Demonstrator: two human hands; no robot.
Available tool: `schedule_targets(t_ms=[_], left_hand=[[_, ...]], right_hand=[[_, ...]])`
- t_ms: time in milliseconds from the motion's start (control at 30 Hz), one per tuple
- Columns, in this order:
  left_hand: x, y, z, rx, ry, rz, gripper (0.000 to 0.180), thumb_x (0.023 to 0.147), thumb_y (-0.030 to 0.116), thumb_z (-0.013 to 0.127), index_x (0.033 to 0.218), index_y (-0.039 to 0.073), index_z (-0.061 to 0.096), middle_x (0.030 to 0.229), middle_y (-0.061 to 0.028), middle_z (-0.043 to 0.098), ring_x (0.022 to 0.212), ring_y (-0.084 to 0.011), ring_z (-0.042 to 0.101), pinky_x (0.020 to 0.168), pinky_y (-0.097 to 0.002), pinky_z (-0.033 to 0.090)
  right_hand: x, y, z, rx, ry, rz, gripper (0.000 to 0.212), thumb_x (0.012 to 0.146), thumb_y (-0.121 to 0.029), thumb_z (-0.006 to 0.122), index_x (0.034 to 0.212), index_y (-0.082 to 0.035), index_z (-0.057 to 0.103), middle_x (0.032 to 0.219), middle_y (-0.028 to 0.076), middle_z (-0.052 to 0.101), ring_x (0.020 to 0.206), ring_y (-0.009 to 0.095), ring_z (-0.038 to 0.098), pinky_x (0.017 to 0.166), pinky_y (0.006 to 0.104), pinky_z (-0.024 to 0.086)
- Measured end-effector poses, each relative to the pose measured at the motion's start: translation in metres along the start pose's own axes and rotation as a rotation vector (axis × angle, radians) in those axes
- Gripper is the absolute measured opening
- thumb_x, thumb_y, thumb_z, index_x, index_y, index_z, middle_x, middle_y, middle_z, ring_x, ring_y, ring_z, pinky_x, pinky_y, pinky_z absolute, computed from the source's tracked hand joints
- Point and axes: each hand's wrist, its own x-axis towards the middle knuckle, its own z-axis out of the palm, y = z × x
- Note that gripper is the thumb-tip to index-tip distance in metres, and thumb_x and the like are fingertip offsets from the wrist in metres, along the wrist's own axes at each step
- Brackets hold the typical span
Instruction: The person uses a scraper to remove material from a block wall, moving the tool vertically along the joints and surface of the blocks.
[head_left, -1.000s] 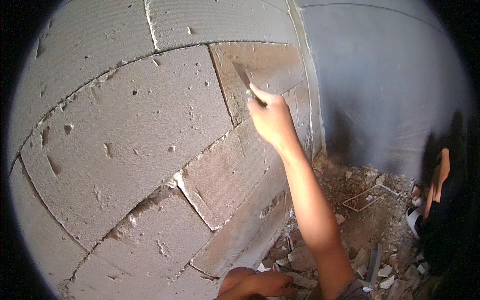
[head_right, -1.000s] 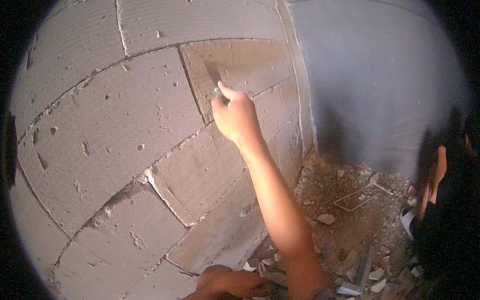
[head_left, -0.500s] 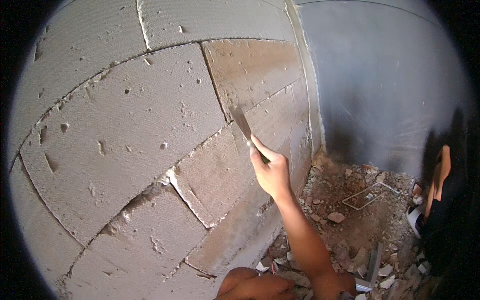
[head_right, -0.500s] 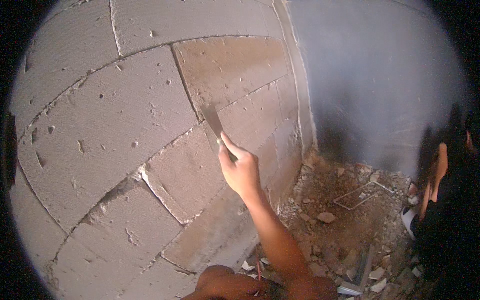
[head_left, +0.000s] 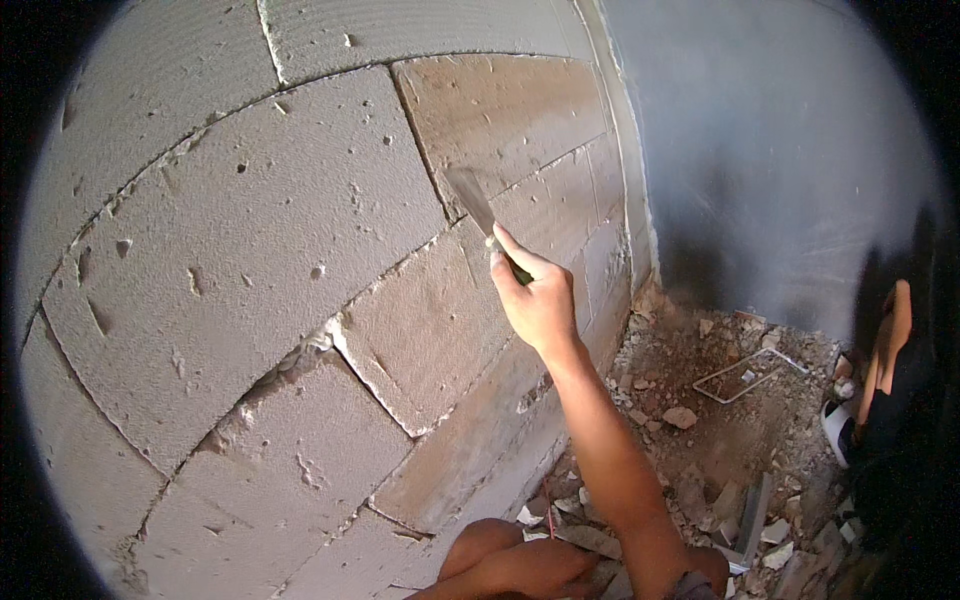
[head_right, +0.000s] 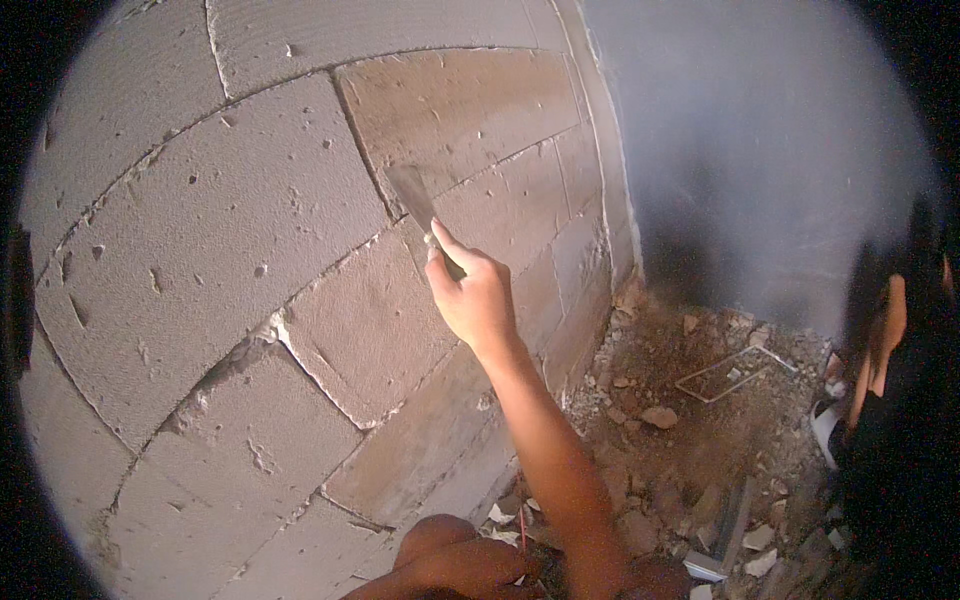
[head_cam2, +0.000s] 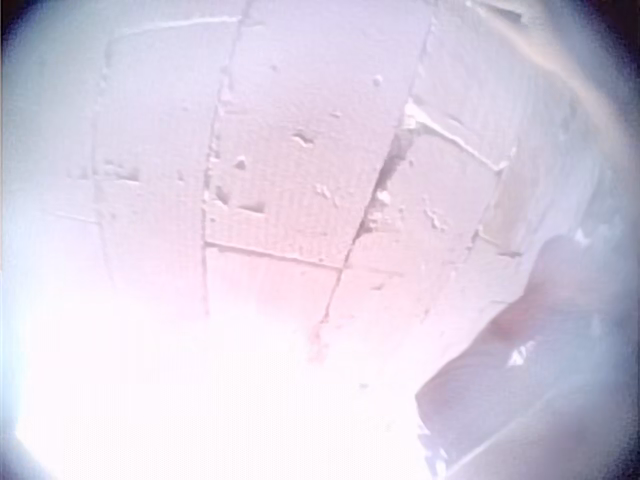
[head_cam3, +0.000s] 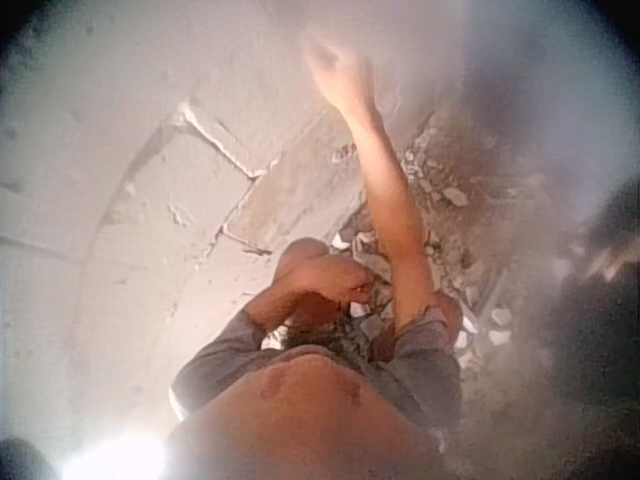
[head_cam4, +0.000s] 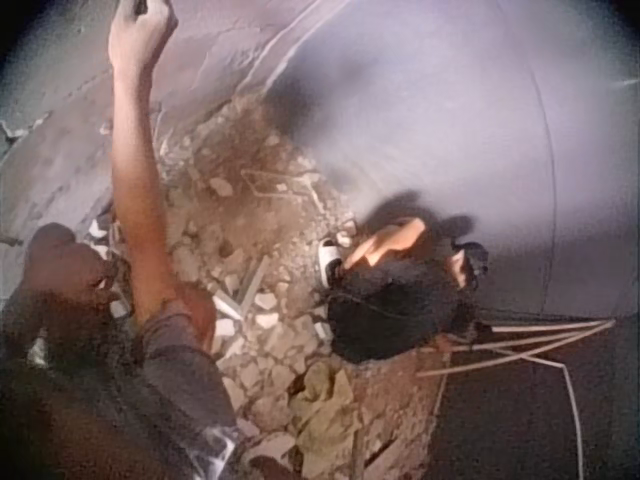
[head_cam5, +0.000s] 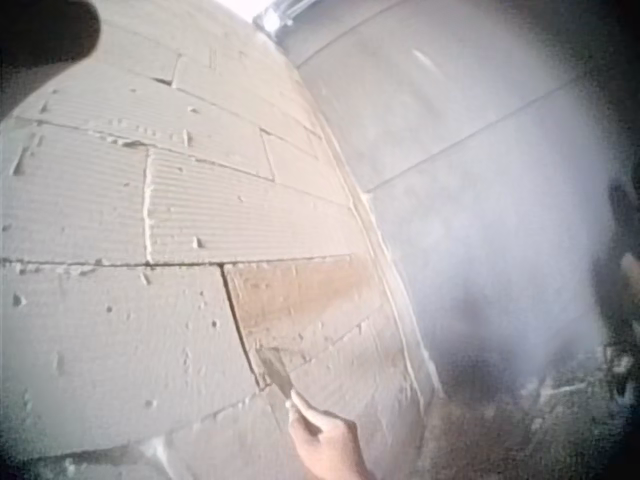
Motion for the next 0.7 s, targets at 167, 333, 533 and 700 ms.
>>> schedule_targets(t_ms=[167,333,533,700], left_hand=[[0.013,-0.013,0.024,0.248,0.037,-0.038,0.037,0.085,0.036,0.050,0.083,0.001,0.061,0.078,-0.0227,0.061,0.073,-0.0386,0.059,0.065,-0.0465,0.046],[0.021,-0.026,0.040,0.299,0.214,-0.004,0.040,0.084,0.036,0.050,0.078,-0.001,0.063,0.074,-0.0227,0.060,0.070,-0.0390,0.059,0.062,-0.0467,0.046],[0.015,-0.010,0.025,0.239,0.066,-0.024,0.041,0.085,0.035,0.049,0.079,-0.002,0.062,0.076,-0.0237,0.060,0.072,-0.0385,0.060,0.065,-0.0464,0.046],[0.016,-0.040,0.039,0.223,0.198,0.076,0.040,0.086,0.035,0.048,0.078,-0.002,0.061,0.077,-0.0241,0.060,0.072,-0.0382,0.059,0.066,-0.0458,0.045]], right_hand=[[-0.005,0.006,0.008,0.033,0.020,-0.087,0.034,0.085,-0.012,0.058,0.118,-0.006,0.059,0.087,0.016,0.068,0.069,0.015,0.061,0.062,0.0264,0.047],[0.024,0.000,0.012,0.101,0.071,-0.140,0.033,0.086,-0.015,0.057,0.117,-0.004,0.059,0.093,0.019,0.066,0.084,0.023,0.067,0.072,0.0291,0.049],[0.016,0.069,-0.013,0.082,0.127,0.329,0.039,0.086,-0.015,0.056,0.122,-0.003,0.055,0.084,0.010,0.067,0.072,0.013,0.060,0.067,0.0265,0.047],[0.038,0.052,-0.014,0.268,0.182,0.339,0.045,0.080,-0.012,0.058,0.124,-0.002,0.053,0.067,0.003,0.058,0.061,0.007,0.050,0.059,0.0232,0.042]])
